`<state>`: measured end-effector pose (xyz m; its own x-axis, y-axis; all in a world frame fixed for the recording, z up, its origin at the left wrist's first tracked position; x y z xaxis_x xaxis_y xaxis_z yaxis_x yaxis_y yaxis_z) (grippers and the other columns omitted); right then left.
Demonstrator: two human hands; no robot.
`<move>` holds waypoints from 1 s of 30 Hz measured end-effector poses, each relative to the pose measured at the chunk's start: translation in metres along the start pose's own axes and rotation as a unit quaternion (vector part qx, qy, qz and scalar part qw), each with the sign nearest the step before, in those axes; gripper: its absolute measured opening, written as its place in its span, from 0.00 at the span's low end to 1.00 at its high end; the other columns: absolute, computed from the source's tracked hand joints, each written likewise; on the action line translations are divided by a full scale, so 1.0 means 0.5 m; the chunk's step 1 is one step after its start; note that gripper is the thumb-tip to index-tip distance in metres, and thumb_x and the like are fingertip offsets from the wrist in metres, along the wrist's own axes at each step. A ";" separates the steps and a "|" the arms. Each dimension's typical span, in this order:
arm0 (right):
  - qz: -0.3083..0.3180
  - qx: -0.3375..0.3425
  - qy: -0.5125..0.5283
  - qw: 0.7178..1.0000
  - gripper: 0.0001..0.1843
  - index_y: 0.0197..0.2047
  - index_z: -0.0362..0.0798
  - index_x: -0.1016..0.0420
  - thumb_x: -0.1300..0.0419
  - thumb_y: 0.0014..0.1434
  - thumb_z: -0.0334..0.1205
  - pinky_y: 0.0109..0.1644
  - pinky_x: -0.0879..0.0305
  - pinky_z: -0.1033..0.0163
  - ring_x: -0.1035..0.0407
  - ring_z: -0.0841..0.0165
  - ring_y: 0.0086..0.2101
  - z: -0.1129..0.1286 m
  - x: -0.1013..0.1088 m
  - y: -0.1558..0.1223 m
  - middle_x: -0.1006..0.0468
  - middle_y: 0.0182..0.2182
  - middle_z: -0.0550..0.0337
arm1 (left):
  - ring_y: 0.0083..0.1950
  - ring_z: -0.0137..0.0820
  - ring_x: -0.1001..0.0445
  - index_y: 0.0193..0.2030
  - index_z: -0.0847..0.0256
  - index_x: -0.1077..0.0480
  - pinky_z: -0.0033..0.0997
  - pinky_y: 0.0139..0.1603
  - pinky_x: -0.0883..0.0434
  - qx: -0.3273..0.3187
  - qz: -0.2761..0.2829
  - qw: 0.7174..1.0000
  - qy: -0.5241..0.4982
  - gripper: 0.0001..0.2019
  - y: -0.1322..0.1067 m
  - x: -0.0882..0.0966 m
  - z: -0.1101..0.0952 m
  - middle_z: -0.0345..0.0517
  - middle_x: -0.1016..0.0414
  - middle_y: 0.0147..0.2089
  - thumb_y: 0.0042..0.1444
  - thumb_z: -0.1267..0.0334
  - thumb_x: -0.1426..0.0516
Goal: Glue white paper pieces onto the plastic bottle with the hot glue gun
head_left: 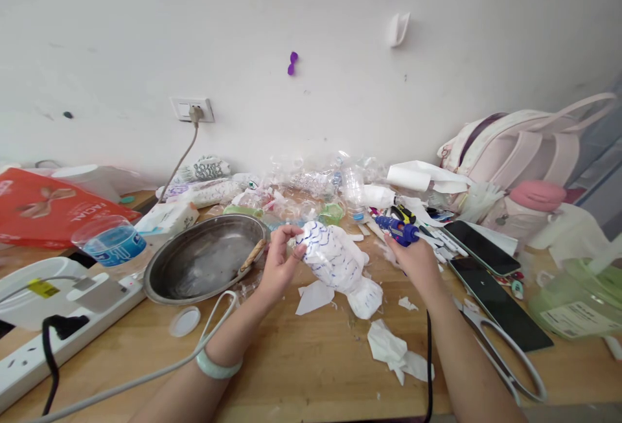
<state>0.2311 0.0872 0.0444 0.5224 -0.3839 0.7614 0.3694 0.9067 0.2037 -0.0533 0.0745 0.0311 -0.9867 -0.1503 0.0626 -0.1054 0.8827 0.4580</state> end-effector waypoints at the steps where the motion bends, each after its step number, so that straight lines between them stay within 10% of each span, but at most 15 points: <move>1: -0.006 0.002 0.023 1.000 0.21 0.38 0.43 0.22 0.44 0.51 0.52 0.39 0.34 0.57 0.27 0.51 0.41 0.001 0.001 0.000 0.20 0.35 0.44 | 0.47 0.37 0.34 0.41 0.57 0.36 0.33 0.45 0.35 -0.006 0.005 1.000 -0.010 0.14 -0.002 -0.002 -0.006 0.47 0.34 0.42 0.51 0.52 0.43; 14: 0.146 0.081 0.080 0.983 0.18 0.41 0.48 0.24 0.42 0.50 0.49 0.41 0.33 0.58 0.27 0.56 0.42 0.024 -0.046 -0.013 0.20 0.37 0.51 | 0.39 0.34 0.35 0.39 0.59 0.30 0.35 0.44 0.36 0.018 0.060 0.998 -0.028 0.15 0.002 -0.010 -0.019 0.46 0.31 0.38 0.48 0.52 0.40; 25: -0.019 0.017 0.065 0.998 0.21 0.37 0.45 0.23 0.43 0.50 0.53 0.40 0.33 0.57 0.27 0.52 0.42 -0.006 0.002 0.003 0.20 0.33 0.46 | 0.46 0.38 0.34 0.29 0.57 0.30 0.38 0.52 0.39 -0.054 0.085 0.994 0.052 0.17 0.005 -0.017 -0.055 0.49 0.32 0.41 0.56 0.49 0.51; 30: 0.038 0.022 -0.037 0.998 0.17 0.36 0.45 0.22 0.42 0.50 0.49 0.37 0.34 0.57 0.26 0.52 0.38 -0.022 -0.015 0.017 0.20 0.32 0.45 | 0.42 0.37 0.34 0.26 0.58 0.31 0.35 0.49 0.37 -0.016 0.033 0.999 0.037 0.18 0.013 -0.007 -0.038 0.46 0.31 0.37 0.58 0.50 0.53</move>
<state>0.2387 0.0956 0.0335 0.4898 -0.3009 0.8183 0.2951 0.9404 0.1691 -0.0481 0.0723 0.0506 -0.9794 -0.1258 0.1580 -0.0353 0.8769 0.4794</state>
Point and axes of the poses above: each hand's wrist, its own y-axis towards the middle knuckle, its own x-axis out of the back of the hand, z = x × y, the point moved 6 cm from there along y, towards the middle knuckle
